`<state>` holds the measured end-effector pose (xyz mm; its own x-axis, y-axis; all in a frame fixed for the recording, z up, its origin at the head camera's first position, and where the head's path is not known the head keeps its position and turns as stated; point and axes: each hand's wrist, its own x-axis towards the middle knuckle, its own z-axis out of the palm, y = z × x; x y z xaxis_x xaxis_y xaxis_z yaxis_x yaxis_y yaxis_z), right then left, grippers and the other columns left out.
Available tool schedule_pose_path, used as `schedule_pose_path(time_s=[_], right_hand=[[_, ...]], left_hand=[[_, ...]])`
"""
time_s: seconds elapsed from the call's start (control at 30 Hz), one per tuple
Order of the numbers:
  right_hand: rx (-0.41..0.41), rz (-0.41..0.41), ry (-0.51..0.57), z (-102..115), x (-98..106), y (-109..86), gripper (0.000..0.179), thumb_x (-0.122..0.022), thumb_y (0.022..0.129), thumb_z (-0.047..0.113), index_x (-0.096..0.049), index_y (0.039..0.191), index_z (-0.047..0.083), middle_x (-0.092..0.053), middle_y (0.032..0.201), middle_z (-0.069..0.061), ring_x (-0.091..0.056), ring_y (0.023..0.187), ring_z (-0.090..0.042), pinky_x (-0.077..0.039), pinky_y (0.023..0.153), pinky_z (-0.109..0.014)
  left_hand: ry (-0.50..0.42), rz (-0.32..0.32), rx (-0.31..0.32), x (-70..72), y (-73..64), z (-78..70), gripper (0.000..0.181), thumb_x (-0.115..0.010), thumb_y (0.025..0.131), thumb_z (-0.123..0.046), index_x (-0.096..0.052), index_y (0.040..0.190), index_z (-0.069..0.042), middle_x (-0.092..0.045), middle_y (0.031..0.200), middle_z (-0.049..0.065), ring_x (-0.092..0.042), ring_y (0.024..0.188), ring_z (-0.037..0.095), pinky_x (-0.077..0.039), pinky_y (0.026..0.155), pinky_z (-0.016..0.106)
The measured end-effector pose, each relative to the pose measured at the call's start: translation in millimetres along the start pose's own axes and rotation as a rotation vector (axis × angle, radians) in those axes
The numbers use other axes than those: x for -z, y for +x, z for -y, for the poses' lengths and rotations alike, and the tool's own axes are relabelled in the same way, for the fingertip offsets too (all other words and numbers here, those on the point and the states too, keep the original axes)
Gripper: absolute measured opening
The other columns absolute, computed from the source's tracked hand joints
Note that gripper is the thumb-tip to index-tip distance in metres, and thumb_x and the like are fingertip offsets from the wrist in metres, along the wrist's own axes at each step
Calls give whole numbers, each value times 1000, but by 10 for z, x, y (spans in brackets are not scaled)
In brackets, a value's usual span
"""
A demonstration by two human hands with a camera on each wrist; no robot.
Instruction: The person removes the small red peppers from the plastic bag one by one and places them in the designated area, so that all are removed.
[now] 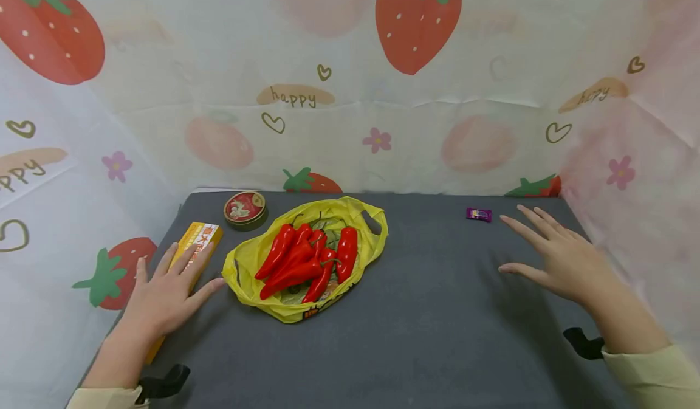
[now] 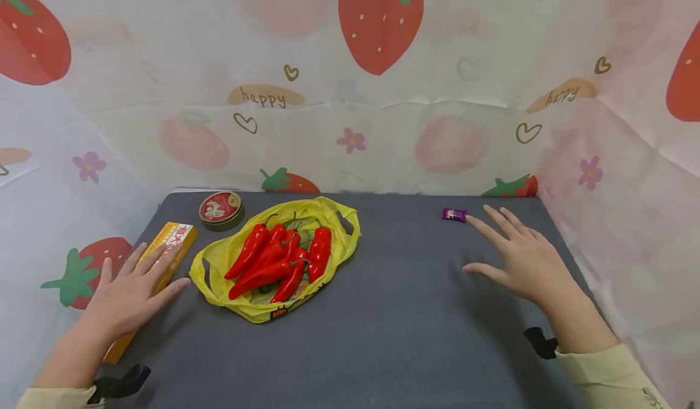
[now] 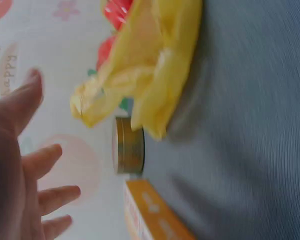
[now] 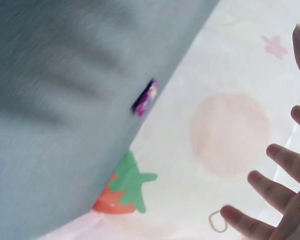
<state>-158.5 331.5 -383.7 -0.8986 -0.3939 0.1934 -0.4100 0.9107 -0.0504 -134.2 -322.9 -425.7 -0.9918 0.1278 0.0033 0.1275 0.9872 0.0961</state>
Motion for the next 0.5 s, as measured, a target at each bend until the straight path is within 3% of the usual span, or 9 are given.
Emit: schedule_pose_path(time_s=[0.13,0.23,0.33,0.5], right_hand=[[31,-119,58,102,-61,100,90,-81,80,52,-40,156,27,-42,157,-14,-47,136,-43,-49,86,-66],[61,-184,81,195,-124,189,86,-82,79,49,-45,153,25,-48,152,-13,-52,130,-40,-53,77,-61],[95,-221,107,301,-180,283,83,-83,79,48,-50,150,22,-53,148,-11,-55,128,-37,-55,75,-56],[134,-255,155,469,-255,423,79,-83,79,46,-54,147,19,-57,144,-9,-59,123,-35,-56,73,-52]], left_hand=[[-127,-7,0,19,73,-130,78,-43,100,-62,-26,161,-17,-41,153,28,-35,140,51,-21,110,76],[-235,-6,23,26,135,-227,76,-44,102,-58,-31,158,-10,-52,144,28,-50,129,48,-40,102,69],[-333,-23,52,12,196,-294,74,-47,102,-55,-35,155,-4,-61,134,25,-59,119,43,-48,96,64],[-381,-91,83,-39,270,-341,69,-56,99,-51,-47,146,-2,-70,112,19,-66,98,34,-55,83,51]])
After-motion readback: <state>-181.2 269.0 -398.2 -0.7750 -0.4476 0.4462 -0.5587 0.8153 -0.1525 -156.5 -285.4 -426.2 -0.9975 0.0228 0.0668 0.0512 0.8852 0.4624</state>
